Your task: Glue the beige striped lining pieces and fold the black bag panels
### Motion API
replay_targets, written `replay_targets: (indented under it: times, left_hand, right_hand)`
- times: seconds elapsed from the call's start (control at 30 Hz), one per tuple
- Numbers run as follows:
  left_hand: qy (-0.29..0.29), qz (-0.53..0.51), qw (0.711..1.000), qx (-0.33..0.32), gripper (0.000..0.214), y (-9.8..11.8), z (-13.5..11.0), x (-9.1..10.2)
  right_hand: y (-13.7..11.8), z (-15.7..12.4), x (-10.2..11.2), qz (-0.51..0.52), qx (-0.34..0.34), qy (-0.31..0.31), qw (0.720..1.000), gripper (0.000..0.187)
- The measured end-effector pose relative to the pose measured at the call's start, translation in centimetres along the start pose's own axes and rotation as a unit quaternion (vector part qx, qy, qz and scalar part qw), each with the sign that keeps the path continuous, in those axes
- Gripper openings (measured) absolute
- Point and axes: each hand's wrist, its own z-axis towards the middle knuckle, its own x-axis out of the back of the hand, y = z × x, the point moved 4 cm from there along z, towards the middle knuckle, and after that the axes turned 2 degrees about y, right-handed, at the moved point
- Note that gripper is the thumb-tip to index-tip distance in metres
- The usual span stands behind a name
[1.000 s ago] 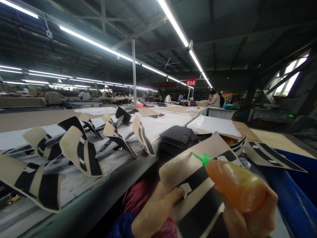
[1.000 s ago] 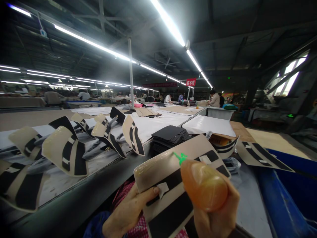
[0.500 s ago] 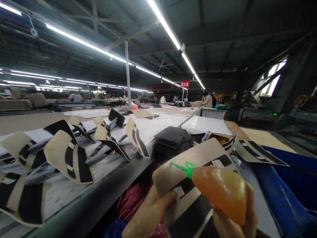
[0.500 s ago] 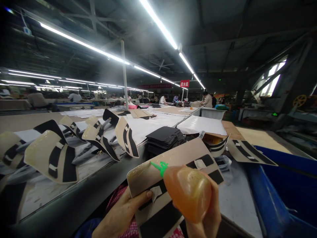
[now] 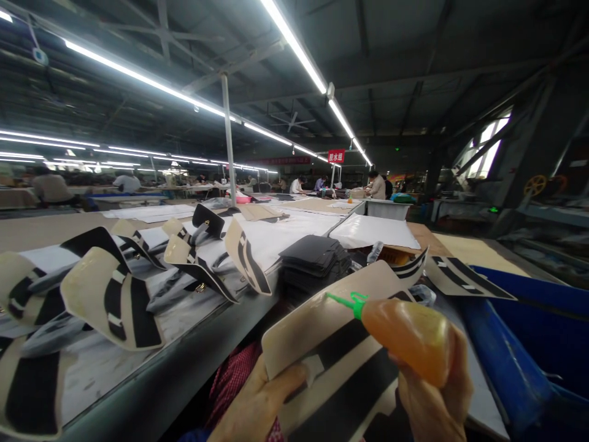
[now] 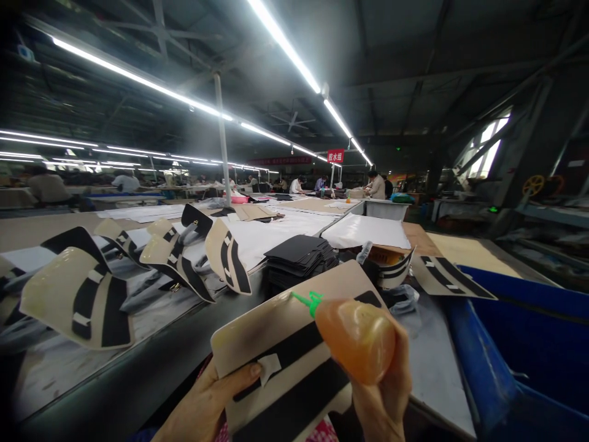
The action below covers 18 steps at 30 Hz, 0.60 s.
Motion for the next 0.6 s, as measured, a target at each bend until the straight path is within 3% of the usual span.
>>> replay_targets:
  times: [0.1,0.2,0.27,0.37,0.47,0.53,0.6]
  left_hand:
    - [-0.009,0.022,1.0,-0.012,0.038,0.1,0.0,-0.1]
    - [0.019,0.059,0.998,-0.015,0.038,0.1,-0.1,0.2]
    - [0.039,0.078,0.996,-0.016,0.036,0.2,-0.2,0.5]
    - [0.04,0.073,0.996,-0.033,0.032,0.4,-0.5,0.9]
    - [0.046,0.064,0.996,-0.031,0.029,0.4,-0.7,1.5]
    - [0.055,0.072,0.996,-0.014,0.031,0.1,-0.8,1.8]
    - [0.06,0.078,0.995,0.0,0.035,-0.2,-0.9,1.9]
  right_hand:
    - [-0.8,-0.4,0.4,-0.05,0.015,0.045,0.998,0.074]
    - [-0.7,-0.5,0.0,0.011,0.007,-0.001,1.0,0.071]
    - [-0.6,-0.1,0.0,-0.003,0.041,0.003,0.999,0.066]
    - [-0.4,1.3,0.5,-0.087,0.119,0.084,0.985,0.064]
    - [-0.1,2.6,0.9,-0.1,0.175,0.132,0.971,0.068]
    - [0.1,2.7,1.2,-0.106,0.168,0.132,0.971,0.069]
    - [0.2,2.2,1.3,-0.088,0.113,0.087,0.986,0.067]
